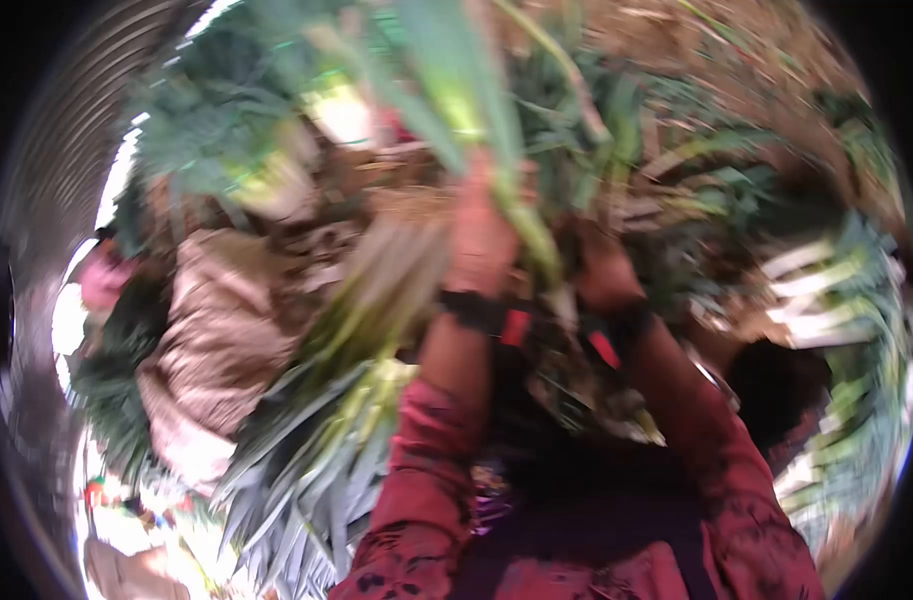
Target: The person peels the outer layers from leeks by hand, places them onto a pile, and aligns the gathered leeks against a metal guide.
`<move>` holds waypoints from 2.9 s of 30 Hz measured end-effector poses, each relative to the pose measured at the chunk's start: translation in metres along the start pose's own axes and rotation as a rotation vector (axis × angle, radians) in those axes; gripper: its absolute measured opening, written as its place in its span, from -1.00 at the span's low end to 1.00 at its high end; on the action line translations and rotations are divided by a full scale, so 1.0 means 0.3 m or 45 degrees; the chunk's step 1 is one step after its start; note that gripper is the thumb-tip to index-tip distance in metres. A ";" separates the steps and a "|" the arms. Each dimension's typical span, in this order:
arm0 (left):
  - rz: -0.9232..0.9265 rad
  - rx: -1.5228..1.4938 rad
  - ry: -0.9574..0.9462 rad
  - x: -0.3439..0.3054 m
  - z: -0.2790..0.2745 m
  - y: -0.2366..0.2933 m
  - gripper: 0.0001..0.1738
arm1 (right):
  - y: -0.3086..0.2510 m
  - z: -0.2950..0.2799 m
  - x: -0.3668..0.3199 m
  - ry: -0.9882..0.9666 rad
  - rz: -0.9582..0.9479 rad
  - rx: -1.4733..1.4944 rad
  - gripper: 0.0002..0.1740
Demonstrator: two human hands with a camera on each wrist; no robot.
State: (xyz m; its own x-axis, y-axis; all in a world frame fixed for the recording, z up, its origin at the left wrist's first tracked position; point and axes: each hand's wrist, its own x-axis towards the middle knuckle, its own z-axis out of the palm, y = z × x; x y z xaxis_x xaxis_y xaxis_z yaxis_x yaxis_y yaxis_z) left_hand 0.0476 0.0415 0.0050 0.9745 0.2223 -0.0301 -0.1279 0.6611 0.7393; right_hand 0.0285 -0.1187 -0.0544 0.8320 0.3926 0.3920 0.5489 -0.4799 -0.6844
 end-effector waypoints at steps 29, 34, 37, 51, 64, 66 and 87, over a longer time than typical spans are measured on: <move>0.020 -0.048 -0.223 0.050 0.057 -0.127 -0.39 | 0.010 -0.063 -0.057 0.127 0.120 0.179 -0.69; 0.073 -0.082 -0.182 0.082 0.010 -0.101 -0.34 | -0.008 -0.085 -0.136 -0.144 -0.551 0.120 -0.69; 0.023 -0.201 -0.291 0.080 -0.005 -0.068 -0.38 | -0.002 -0.132 -0.157 -0.075 -0.515 0.337 -0.64; -0.231 -0.236 -0.236 -0.006 0.034 -0.154 -0.58 | 0.043 0.013 -0.275 0.126 0.548 0.369 -0.69; -0.275 -0.107 -0.201 -0.019 -0.012 -0.134 -0.74 | 0.037 -0.074 -0.292 -0.339 0.664 1.420 -0.72; -0.275 -0.114 -0.195 -0.042 -0.006 -0.137 -0.74 | 0.017 -0.123 -0.315 -0.483 0.694 1.605 -0.73; 0.297 0.257 0.075 -0.242 0.177 -0.169 -0.85 | -0.069 -0.283 -0.287 -0.241 0.445 0.789 -0.64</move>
State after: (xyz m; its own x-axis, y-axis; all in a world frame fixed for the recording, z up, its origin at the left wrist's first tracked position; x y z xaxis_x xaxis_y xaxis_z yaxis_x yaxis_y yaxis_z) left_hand -0.0067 -0.0462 0.0053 0.9102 0.3959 0.1213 -0.3017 0.4334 0.8492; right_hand -0.0476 -0.2090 -0.0217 0.8912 0.4534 0.0129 0.0613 -0.0923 -0.9938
